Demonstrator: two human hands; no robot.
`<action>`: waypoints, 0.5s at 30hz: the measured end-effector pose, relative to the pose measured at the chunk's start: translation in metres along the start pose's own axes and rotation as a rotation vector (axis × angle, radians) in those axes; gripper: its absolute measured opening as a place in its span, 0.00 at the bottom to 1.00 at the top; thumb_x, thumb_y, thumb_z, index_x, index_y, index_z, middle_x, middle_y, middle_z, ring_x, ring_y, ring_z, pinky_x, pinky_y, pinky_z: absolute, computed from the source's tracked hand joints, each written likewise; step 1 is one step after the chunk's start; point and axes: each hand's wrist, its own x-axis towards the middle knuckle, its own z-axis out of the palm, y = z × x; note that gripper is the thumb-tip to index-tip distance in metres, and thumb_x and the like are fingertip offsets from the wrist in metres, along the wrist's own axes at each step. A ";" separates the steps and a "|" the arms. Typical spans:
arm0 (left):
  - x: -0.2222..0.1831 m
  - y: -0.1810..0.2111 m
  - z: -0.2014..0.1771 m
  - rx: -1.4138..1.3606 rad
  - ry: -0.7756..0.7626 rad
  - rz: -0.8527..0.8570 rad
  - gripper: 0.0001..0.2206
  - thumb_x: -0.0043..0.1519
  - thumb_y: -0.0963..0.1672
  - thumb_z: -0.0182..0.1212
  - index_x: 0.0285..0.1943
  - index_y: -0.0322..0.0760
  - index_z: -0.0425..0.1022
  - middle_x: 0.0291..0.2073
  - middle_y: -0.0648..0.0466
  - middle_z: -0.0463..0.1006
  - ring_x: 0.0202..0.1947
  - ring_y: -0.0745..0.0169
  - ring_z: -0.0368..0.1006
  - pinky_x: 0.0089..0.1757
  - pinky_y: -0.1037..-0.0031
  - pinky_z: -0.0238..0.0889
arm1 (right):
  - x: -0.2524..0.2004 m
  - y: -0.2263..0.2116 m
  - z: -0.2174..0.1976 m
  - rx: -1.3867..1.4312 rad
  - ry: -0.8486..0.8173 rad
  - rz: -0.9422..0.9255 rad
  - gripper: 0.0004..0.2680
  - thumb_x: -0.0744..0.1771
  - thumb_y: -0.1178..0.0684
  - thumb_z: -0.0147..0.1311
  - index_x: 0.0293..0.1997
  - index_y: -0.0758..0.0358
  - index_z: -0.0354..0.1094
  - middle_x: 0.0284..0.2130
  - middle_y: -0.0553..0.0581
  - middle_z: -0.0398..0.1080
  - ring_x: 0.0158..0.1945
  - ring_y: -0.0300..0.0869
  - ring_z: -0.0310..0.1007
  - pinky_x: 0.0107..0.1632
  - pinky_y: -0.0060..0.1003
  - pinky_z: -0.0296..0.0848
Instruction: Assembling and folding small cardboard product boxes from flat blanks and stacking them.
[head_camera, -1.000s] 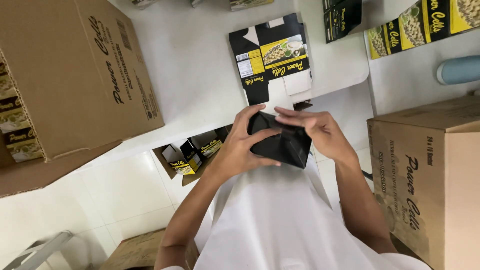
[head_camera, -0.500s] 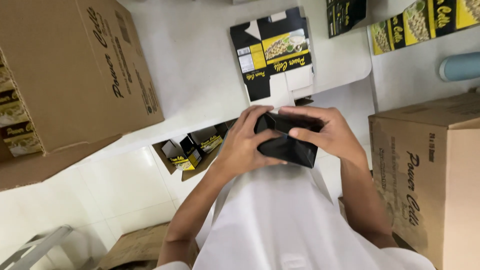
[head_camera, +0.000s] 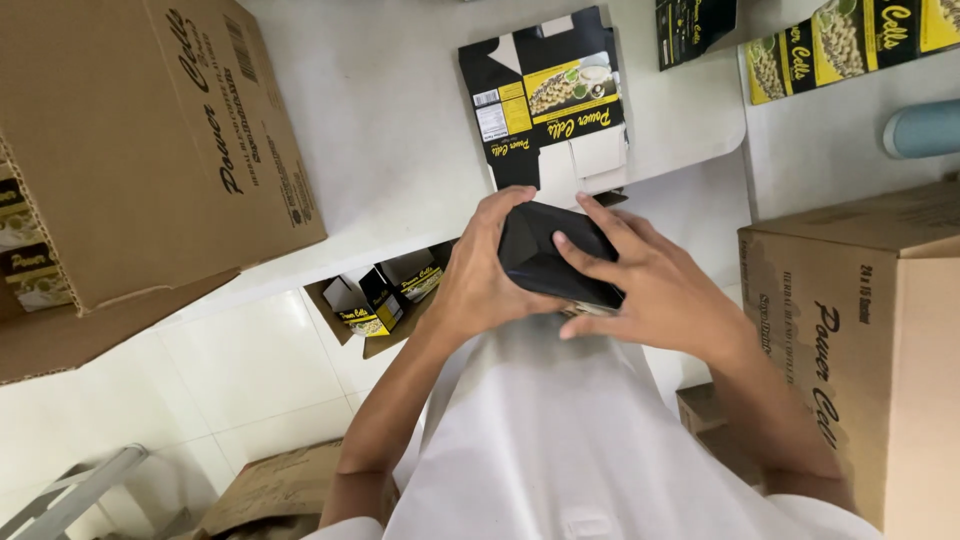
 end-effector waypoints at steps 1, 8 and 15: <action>0.002 0.002 -0.001 -0.001 0.000 0.000 0.55 0.34 0.49 0.88 0.71 0.37 0.56 0.65 0.42 0.66 0.64 0.41 0.70 0.61 0.61 0.68 | -0.001 0.003 0.001 0.000 0.000 0.001 0.31 0.55 0.33 0.68 0.60 0.55 0.69 0.70 0.69 0.54 0.64 0.63 0.60 0.58 0.52 0.67; -0.001 -0.006 0.003 -0.142 0.464 -0.050 0.46 0.54 0.43 0.82 0.74 0.28 0.47 0.67 0.43 0.60 0.66 0.51 0.66 0.65 0.65 0.61 | -0.006 0.040 0.032 0.360 0.354 0.135 0.33 0.66 0.40 0.63 0.76 0.65 0.49 0.72 0.71 0.53 0.72 0.57 0.57 0.68 0.47 0.62; 0.009 0.008 0.010 -0.340 0.099 -0.218 0.11 0.62 0.41 0.68 0.51 0.29 0.77 0.38 0.49 0.85 0.40 0.57 0.83 0.46 0.66 0.75 | -0.010 0.111 0.204 0.747 0.400 0.105 0.26 0.72 0.50 0.51 0.77 0.72 0.41 0.70 0.67 0.54 0.72 0.51 0.55 0.70 0.45 0.59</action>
